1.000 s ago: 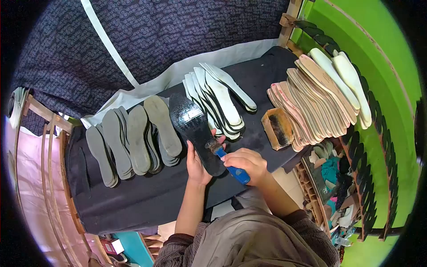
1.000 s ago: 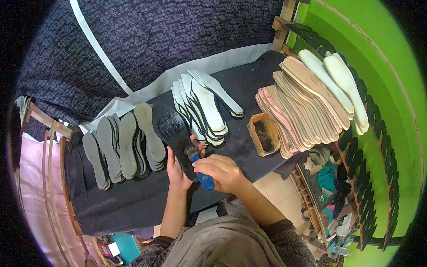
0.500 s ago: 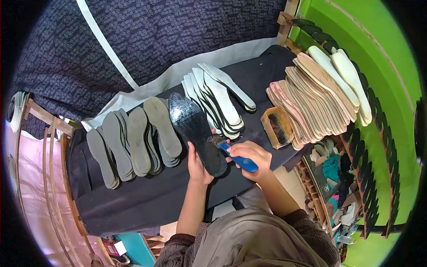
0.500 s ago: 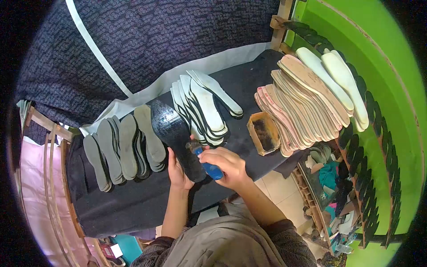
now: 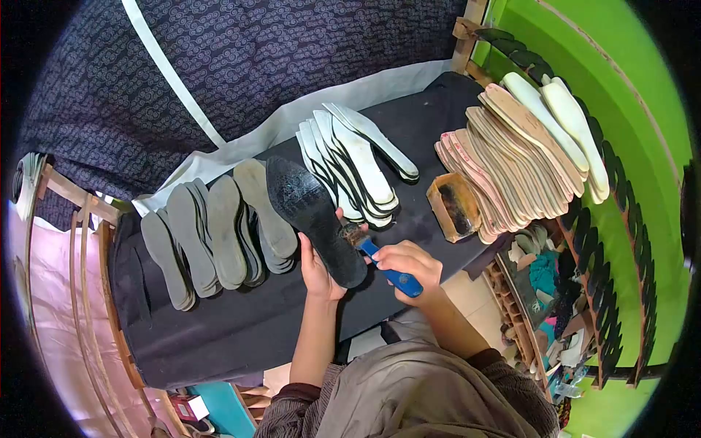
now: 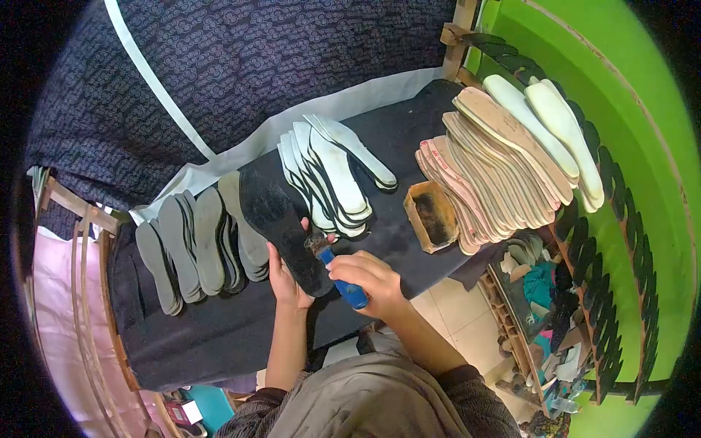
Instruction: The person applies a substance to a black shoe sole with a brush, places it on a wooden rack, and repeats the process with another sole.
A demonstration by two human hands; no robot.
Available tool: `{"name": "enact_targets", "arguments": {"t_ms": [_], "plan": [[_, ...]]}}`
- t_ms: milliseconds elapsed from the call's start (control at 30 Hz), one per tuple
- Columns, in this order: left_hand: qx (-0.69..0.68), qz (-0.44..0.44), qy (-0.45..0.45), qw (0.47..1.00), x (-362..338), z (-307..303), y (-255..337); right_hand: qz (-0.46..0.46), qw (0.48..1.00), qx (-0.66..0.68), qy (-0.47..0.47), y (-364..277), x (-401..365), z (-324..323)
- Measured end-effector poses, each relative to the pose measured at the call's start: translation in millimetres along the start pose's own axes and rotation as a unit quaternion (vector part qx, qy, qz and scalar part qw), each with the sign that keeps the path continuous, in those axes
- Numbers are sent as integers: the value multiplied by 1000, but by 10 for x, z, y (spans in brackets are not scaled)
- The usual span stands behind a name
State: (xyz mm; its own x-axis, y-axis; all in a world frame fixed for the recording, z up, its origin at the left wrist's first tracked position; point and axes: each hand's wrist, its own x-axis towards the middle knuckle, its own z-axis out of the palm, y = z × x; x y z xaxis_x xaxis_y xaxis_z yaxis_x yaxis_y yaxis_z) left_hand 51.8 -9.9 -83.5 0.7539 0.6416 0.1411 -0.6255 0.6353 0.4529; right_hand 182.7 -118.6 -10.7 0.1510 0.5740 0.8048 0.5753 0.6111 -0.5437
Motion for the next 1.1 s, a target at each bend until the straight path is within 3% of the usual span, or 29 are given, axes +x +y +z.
{"name": "enact_targets", "arguments": {"t_ms": [67, 133, 233, 467, 633, 900, 1033, 1100], "plan": [[7, 6, 1, 1000, -3, 54, 18, 9, 1000, 8, -1, -28, -59, -8], [-78, 43, 36, 995, -10, 138, 31, 50, 997, 34, -40, -51, -138, -53], [-93, 53, 0, 994, 2, 142, 37, 61, 996, 48, -43, -77, -136, -82], [-57, 61, 55, 995, -9, 152, 14, 17, 1000, 3, 17, -54, -119, 21], [-96, 68, 22, 993, -5, 163, 26, 28, 992, 115, -49, -128, -221, -25], [-83, 60, 52, 993, -6, 193, 8, 22, 999, 46, -9, -75, -217, -101], [-85, 67, 34, 993, 2, 175, 2, 32, 983, 119, -138, -171, -284, -92], [-75, 70, 41, 994, -4, 174, 12, 35, 991, 95, -85, -117, -272, -103]]}}
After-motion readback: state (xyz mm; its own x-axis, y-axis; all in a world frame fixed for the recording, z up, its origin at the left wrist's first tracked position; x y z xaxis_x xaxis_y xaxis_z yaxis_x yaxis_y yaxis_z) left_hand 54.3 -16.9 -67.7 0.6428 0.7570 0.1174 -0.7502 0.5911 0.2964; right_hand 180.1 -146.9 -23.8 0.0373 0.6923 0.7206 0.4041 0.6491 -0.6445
